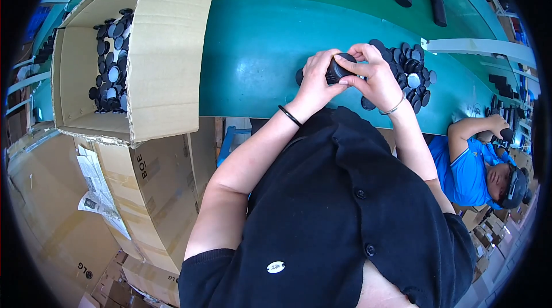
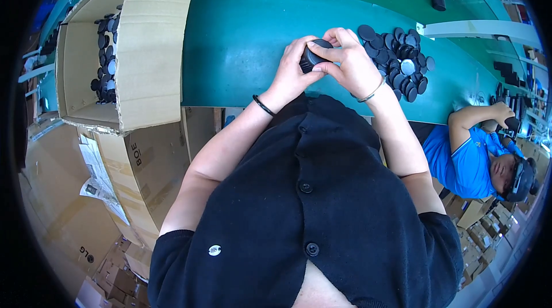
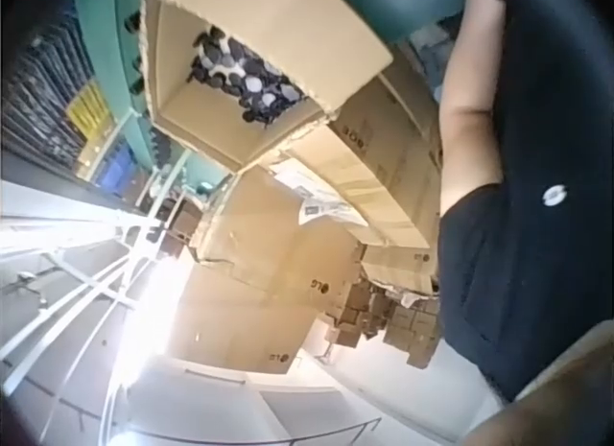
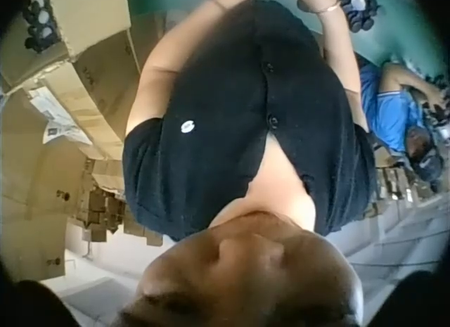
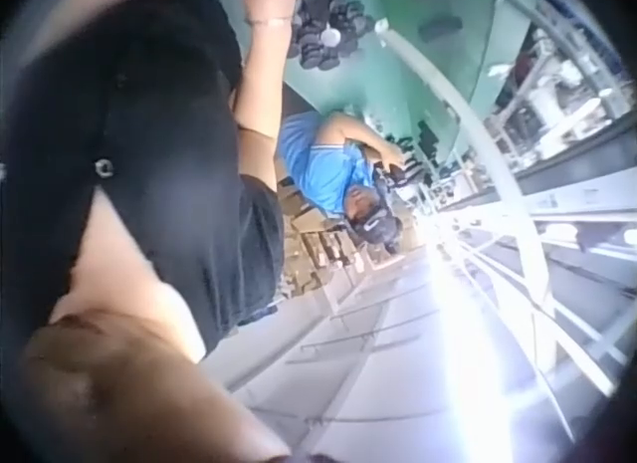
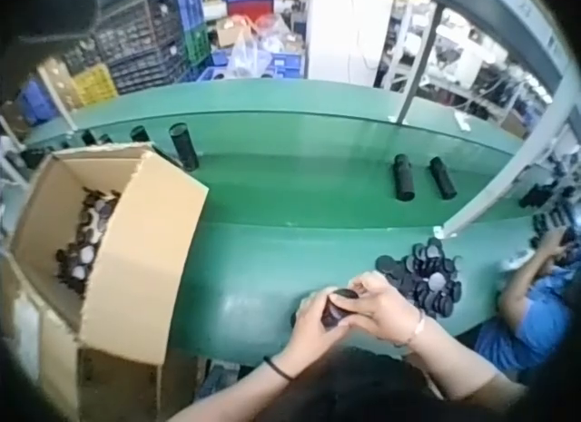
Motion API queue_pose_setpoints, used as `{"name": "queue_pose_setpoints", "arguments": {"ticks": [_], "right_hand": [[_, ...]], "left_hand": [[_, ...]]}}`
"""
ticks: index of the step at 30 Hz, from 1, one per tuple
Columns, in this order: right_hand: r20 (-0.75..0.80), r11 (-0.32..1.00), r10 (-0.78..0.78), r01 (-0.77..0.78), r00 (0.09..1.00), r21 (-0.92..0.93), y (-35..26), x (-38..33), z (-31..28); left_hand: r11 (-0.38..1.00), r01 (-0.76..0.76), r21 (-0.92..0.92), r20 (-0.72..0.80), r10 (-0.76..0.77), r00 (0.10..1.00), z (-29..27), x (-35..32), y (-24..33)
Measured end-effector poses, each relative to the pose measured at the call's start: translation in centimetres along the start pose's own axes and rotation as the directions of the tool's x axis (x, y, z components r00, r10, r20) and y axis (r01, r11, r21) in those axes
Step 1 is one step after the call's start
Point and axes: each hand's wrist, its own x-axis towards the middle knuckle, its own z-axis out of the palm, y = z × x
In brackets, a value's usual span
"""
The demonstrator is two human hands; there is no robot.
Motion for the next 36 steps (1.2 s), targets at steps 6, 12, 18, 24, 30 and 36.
{"name": "queue_pose_setpoints", "arguments": {"ticks": [6, 12, 18, 24, 30, 36], "right_hand": [[-0.011, 0.999, -0.032, 0.032, 0.999, 0.006, 0.3, -0.1, 0.5], [0.04, 1.0, -0.017, 0.016, 0.999, 0.021, 0.0, -0.1, 0.0], [0.049, 0.932, 0.217, -0.221, 0.975, 0.288, -0.5, -0.4, 0.2], [-0.025, 0.96, 0.174, -0.164, 0.984, 0.228, -0.2, -0.6, 0.7], [-0.008, 0.996, 0.084, -0.084, 0.996, 0.042, -0.3, -0.3, 0.1], [0.033, 0.997, 0.068, -0.069, 0.997, 0.031, -0.4, -0.1, -0.1]], "left_hand": [[1.0, -0.014, -0.019, -0.057, 0.013, 0.998, 0.1, 0.0, 0.1], [0.998, -0.067, 0.016, -0.014, 0.068, 0.998, -0.1, -0.3, -0.1], [0.998, -0.04, 0.058, 0.002, 0.04, 0.999, 0.4, -0.2, -0.6], [0.999, -0.023, 0.037, 0.007, 0.023, 1.0, 0.0, -0.1, -0.2], [0.998, -0.045, 0.051, -0.031, 0.047, 0.998, 0.5, -0.1, -0.5], [0.997, -0.062, 0.052, -0.045, 0.064, 0.997, 0.4, -0.2, -0.5]]}}
